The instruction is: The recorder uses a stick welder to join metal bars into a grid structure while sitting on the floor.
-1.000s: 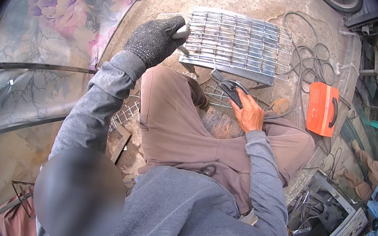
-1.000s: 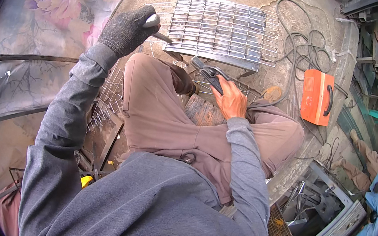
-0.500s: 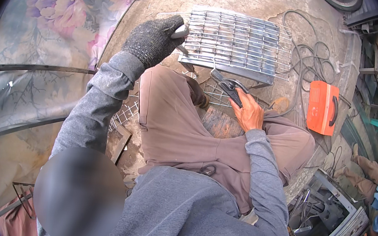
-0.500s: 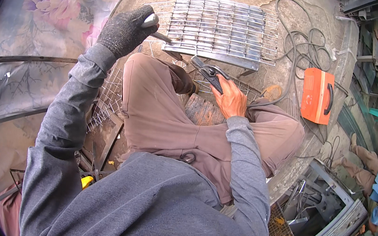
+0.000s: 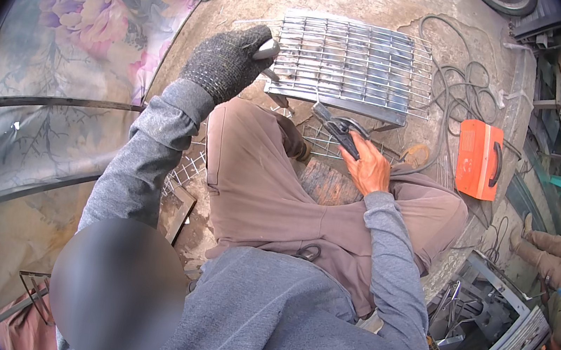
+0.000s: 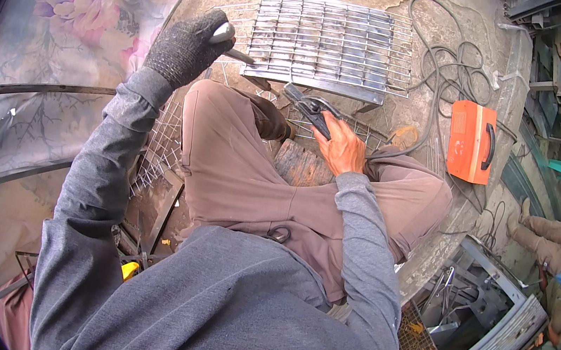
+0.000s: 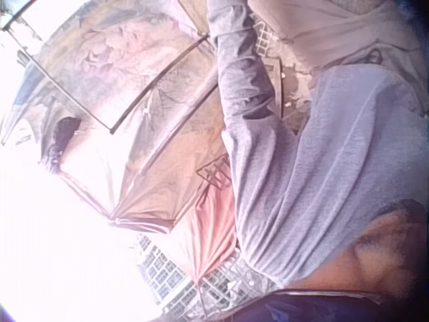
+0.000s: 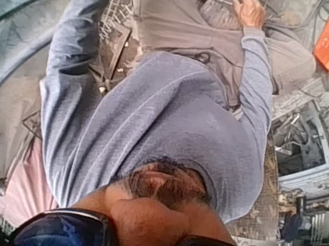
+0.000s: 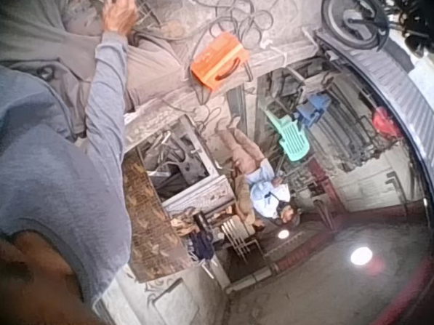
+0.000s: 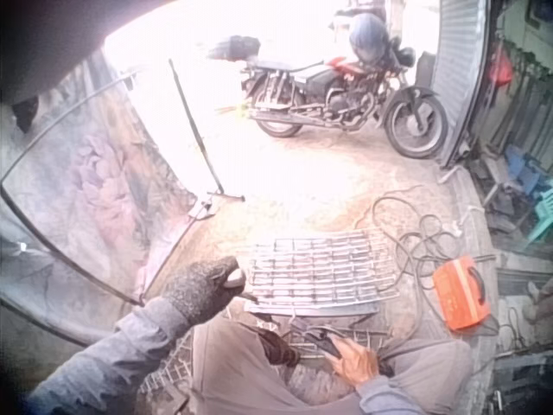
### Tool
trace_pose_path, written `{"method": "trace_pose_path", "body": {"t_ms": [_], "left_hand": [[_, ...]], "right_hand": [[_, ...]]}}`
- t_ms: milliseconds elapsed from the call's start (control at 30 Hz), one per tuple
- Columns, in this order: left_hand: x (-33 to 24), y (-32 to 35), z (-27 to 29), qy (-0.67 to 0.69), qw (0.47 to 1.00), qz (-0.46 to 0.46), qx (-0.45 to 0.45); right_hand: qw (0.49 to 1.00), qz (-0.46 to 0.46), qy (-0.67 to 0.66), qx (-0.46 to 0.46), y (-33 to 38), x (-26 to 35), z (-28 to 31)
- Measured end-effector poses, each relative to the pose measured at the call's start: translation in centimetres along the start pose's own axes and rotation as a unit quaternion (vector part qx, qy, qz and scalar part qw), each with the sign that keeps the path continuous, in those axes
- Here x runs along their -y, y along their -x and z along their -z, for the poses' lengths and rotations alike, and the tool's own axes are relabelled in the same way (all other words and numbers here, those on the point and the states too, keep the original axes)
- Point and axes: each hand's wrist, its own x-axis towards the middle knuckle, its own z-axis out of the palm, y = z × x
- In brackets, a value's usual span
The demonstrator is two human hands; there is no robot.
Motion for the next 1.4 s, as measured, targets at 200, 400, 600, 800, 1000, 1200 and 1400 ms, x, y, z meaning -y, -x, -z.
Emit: {"method": "trace_pose_path", "body": {"t_ms": [200, 400, 600, 800, 1000, 1200, 1400], "left_hand": [[0.4, 0.1, -0.2, 0.013, 1.000, 0.000, 0.003], [-0.2, 0.0, -0.2, 0.004, 1.000, -0.004, -0.003], [-0.4, 0.0, 0.0, -0.003, 1.000, -0.005, 0.001], [0.5, 0.2, 0.0, -0.013, 1.000, 0.003, 0.007], [0.5, -0.2, -0.3, -0.005, 1.000, -0.022, 0.005], [0.4, -0.5, -0.4, 0.003, 1.000, -0.018, 0.000], [0.6, -0.5, -0.4, -0.012, 1.000, -0.016, -0.003]], "right_hand": [[0.999, -0.026, -0.042, 0.009, 0.0, 0.5, 0.0], [0.999, -0.024, -0.031, 0.013, 0.1, -0.1, -0.3], [0.998, -0.039, -0.040, 0.017, 0.2, 0.4, -0.3], [0.990, -0.086, -0.102, 0.051, -0.4, 1.4, 0.3], [0.999, 0.001, -0.042, -0.023, -0.1, 0.7, 0.2], [0.999, -0.013, -0.036, -0.028, 0.2, 0.0, 0.4], [0.998, 0.013, -0.028, -0.061, 0.1, -0.4, -0.5]]}}
